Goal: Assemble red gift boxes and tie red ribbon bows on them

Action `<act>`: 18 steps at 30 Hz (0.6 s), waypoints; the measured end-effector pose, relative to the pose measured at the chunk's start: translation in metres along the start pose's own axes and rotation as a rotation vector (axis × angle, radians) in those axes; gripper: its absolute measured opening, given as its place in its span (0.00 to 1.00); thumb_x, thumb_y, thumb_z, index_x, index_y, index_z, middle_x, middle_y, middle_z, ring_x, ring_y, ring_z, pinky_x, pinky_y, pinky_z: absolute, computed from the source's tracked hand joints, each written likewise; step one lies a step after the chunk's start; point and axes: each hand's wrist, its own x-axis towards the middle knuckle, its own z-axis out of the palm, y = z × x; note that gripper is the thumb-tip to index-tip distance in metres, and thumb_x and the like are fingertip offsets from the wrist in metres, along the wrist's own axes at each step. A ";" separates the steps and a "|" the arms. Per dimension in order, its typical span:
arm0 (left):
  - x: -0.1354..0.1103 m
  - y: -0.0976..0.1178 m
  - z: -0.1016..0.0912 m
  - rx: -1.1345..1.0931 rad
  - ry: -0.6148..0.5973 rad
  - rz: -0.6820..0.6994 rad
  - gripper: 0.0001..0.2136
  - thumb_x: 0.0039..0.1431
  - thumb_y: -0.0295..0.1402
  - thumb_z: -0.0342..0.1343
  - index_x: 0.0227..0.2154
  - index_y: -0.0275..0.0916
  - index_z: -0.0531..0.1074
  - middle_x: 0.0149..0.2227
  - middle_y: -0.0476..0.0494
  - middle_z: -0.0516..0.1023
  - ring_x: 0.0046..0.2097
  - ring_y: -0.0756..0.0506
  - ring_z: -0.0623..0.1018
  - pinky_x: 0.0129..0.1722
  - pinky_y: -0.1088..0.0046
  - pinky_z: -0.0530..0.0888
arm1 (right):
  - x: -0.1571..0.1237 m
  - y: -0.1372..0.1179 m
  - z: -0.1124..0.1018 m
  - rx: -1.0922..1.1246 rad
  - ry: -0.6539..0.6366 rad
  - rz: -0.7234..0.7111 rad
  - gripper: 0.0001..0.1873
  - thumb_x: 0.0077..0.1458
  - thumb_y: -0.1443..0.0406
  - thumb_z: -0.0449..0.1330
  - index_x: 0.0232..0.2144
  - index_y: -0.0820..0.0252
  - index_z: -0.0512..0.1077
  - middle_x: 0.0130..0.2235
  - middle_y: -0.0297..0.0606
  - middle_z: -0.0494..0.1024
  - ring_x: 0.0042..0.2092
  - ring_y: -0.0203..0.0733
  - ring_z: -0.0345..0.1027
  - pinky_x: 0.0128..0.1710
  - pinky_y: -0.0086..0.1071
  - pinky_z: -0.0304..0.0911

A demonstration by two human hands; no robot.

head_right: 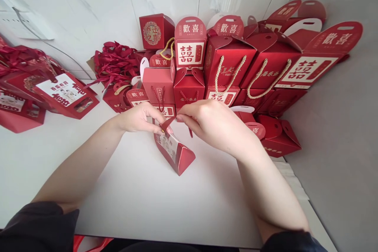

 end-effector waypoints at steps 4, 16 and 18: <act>0.000 0.003 0.005 0.061 -0.004 -0.004 0.09 0.50 0.37 0.65 0.32 0.37 0.82 0.26 0.46 0.80 0.28 0.50 0.77 0.30 0.77 0.70 | 0.004 -0.006 0.009 0.063 -0.012 0.041 0.13 0.61 0.55 0.57 0.36 0.58 0.73 0.28 0.33 0.77 0.26 0.36 0.66 0.28 0.29 0.55; 0.000 0.005 0.009 0.088 0.049 0.009 0.09 0.50 0.37 0.66 0.28 0.36 0.80 0.25 0.48 0.78 0.29 0.51 0.75 0.29 0.78 0.68 | 0.009 -0.010 0.021 0.106 -0.043 0.012 0.05 0.60 0.63 0.57 0.33 0.57 0.68 0.27 0.30 0.74 0.24 0.33 0.59 0.26 0.28 0.52; -0.001 0.006 0.008 0.065 0.025 0.024 0.08 0.50 0.36 0.66 0.28 0.36 0.81 0.24 0.47 0.78 0.27 0.51 0.74 0.27 0.78 0.68 | 0.007 -0.007 0.015 0.166 -0.066 -0.009 0.05 0.60 0.62 0.58 0.37 0.57 0.69 0.29 0.31 0.76 0.25 0.34 0.63 0.27 0.28 0.55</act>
